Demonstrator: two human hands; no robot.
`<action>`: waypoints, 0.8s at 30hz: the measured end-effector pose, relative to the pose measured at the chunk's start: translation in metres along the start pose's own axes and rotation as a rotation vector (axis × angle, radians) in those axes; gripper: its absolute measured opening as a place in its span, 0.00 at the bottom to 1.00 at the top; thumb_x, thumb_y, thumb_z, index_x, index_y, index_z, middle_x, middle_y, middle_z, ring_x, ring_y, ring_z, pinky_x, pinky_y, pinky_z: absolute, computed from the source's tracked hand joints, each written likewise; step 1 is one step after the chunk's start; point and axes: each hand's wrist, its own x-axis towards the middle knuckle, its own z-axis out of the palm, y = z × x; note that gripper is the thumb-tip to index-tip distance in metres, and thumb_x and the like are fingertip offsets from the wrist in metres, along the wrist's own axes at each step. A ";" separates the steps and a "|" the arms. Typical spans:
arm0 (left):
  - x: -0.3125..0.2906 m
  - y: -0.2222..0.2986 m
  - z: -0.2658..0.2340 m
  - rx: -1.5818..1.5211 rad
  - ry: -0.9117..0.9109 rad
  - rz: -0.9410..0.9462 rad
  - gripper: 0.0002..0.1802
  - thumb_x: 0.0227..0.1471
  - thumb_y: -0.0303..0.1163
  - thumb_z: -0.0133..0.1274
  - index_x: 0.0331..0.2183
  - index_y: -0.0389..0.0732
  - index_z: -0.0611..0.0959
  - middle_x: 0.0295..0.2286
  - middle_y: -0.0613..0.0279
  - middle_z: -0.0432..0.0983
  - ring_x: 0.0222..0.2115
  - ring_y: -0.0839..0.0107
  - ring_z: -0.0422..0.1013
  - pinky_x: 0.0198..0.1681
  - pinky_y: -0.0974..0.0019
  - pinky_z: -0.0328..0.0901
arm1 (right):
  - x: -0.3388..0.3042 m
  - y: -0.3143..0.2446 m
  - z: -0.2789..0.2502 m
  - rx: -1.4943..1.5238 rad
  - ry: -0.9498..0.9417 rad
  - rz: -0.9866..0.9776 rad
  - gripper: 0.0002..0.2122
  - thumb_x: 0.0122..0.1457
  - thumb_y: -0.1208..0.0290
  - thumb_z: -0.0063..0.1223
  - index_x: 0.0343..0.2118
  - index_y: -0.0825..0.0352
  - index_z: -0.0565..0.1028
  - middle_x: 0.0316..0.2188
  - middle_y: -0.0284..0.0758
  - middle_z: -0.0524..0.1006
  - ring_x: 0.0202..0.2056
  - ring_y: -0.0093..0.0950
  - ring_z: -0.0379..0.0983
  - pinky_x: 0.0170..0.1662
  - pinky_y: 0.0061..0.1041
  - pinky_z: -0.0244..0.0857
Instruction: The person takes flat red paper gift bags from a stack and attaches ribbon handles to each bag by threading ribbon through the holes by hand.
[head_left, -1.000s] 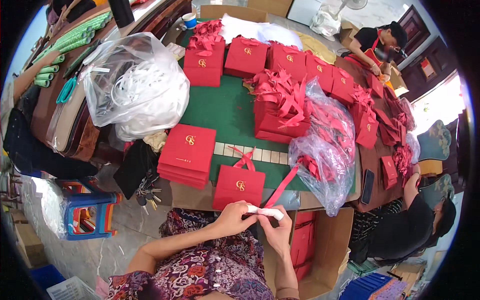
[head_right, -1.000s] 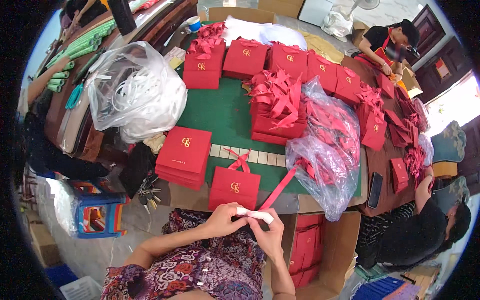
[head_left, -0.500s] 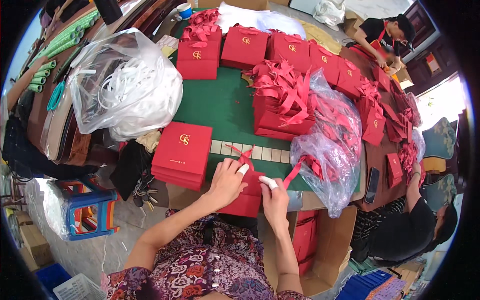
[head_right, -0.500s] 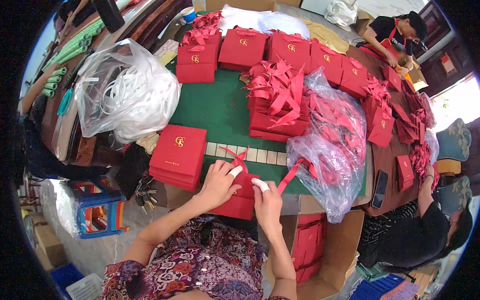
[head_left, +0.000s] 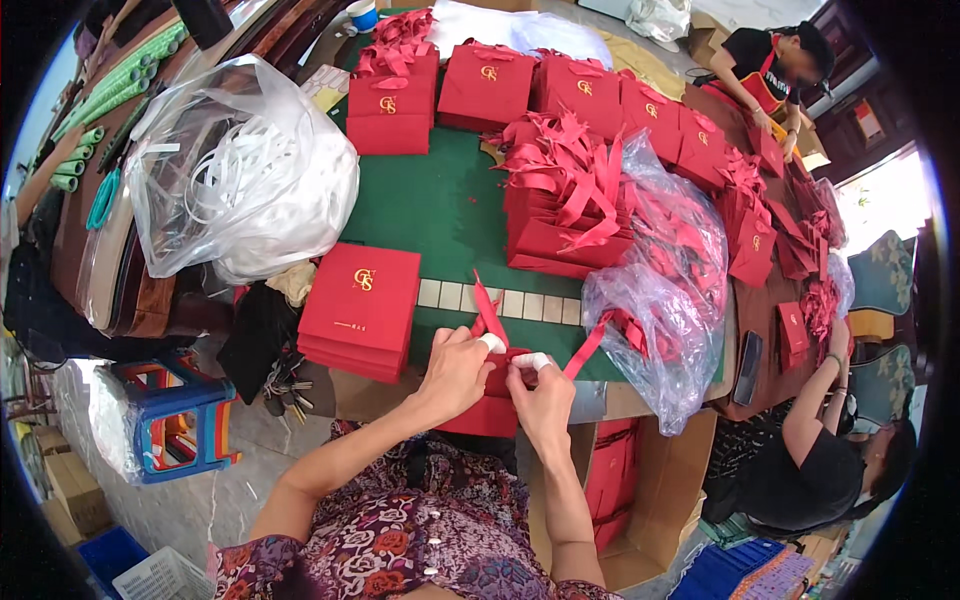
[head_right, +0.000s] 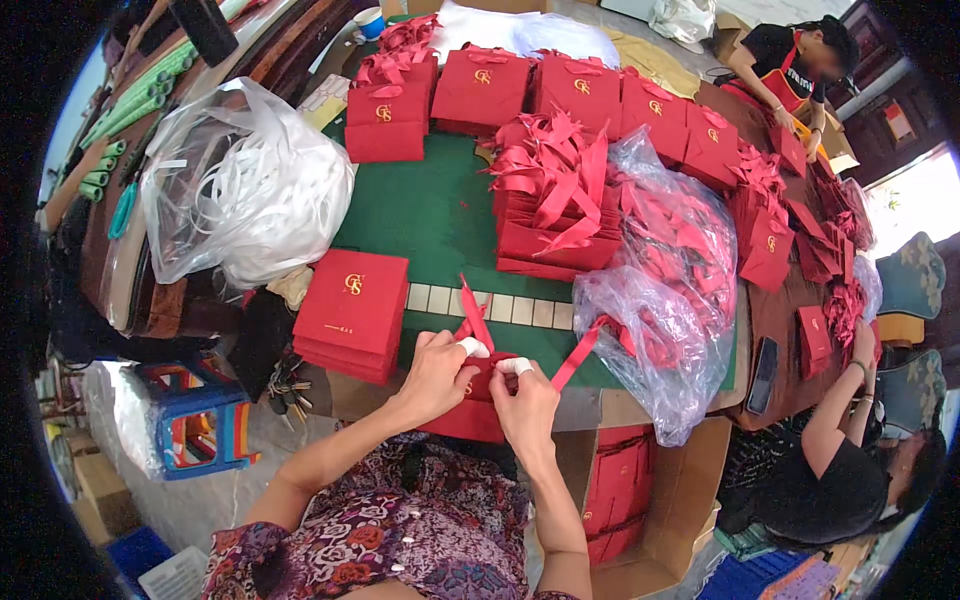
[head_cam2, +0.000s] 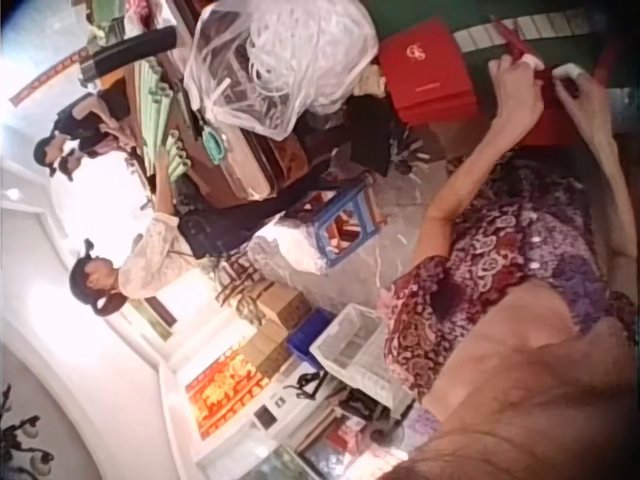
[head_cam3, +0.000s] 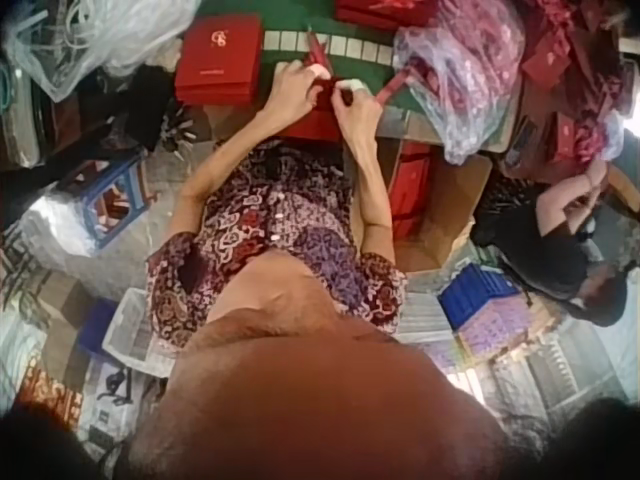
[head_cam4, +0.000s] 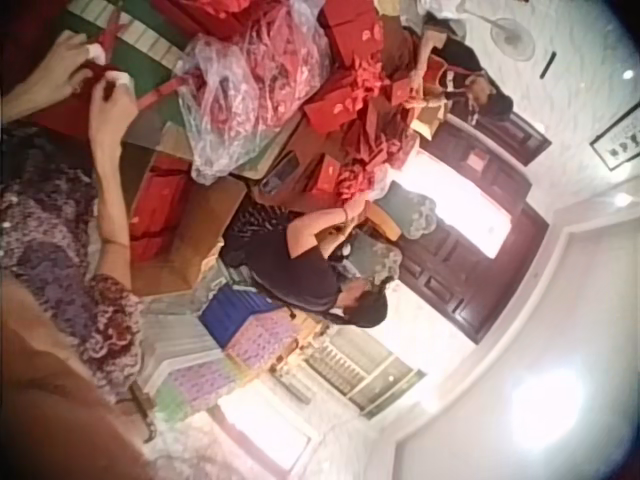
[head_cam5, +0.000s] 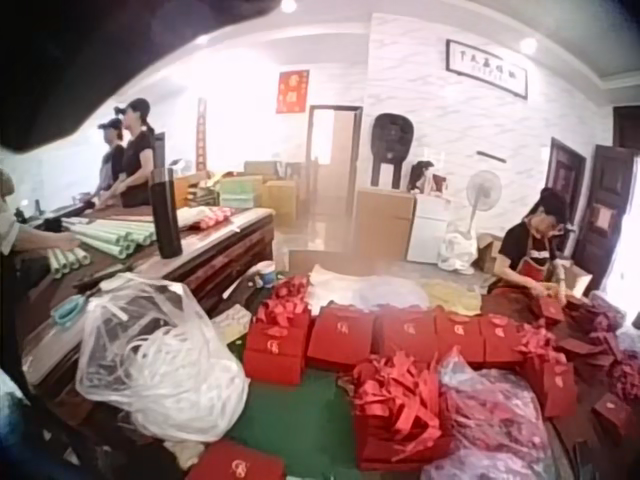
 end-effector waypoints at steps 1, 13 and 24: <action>-0.001 0.002 0.000 -0.007 0.022 -0.003 0.15 0.42 0.24 0.60 0.37 0.44 0.81 0.26 0.56 0.74 0.32 0.56 0.69 0.42 0.56 0.58 | -0.001 0.000 0.000 -0.031 0.002 -0.040 0.04 0.53 0.77 0.60 0.32 0.70 0.78 0.29 0.39 0.79 0.25 0.30 0.78 0.31 0.27 0.71; -0.008 -0.003 0.007 -0.101 -0.019 -0.050 0.14 0.43 0.26 0.58 0.37 0.44 0.80 0.26 0.57 0.75 0.34 0.58 0.70 0.43 0.57 0.57 | -0.011 -0.004 0.007 0.038 0.021 0.025 0.08 0.52 0.76 0.61 0.35 0.68 0.76 0.28 0.41 0.76 0.30 0.40 0.75 0.33 0.36 0.70; -0.009 0.003 0.002 -0.079 -0.004 0.018 0.13 0.43 0.27 0.60 0.36 0.44 0.80 0.26 0.60 0.75 0.34 0.60 0.71 0.44 0.58 0.57 | -0.013 0.004 -0.004 -0.095 0.004 -0.186 0.05 0.54 0.76 0.59 0.34 0.66 0.78 0.28 0.40 0.75 0.30 0.40 0.75 0.32 0.34 0.68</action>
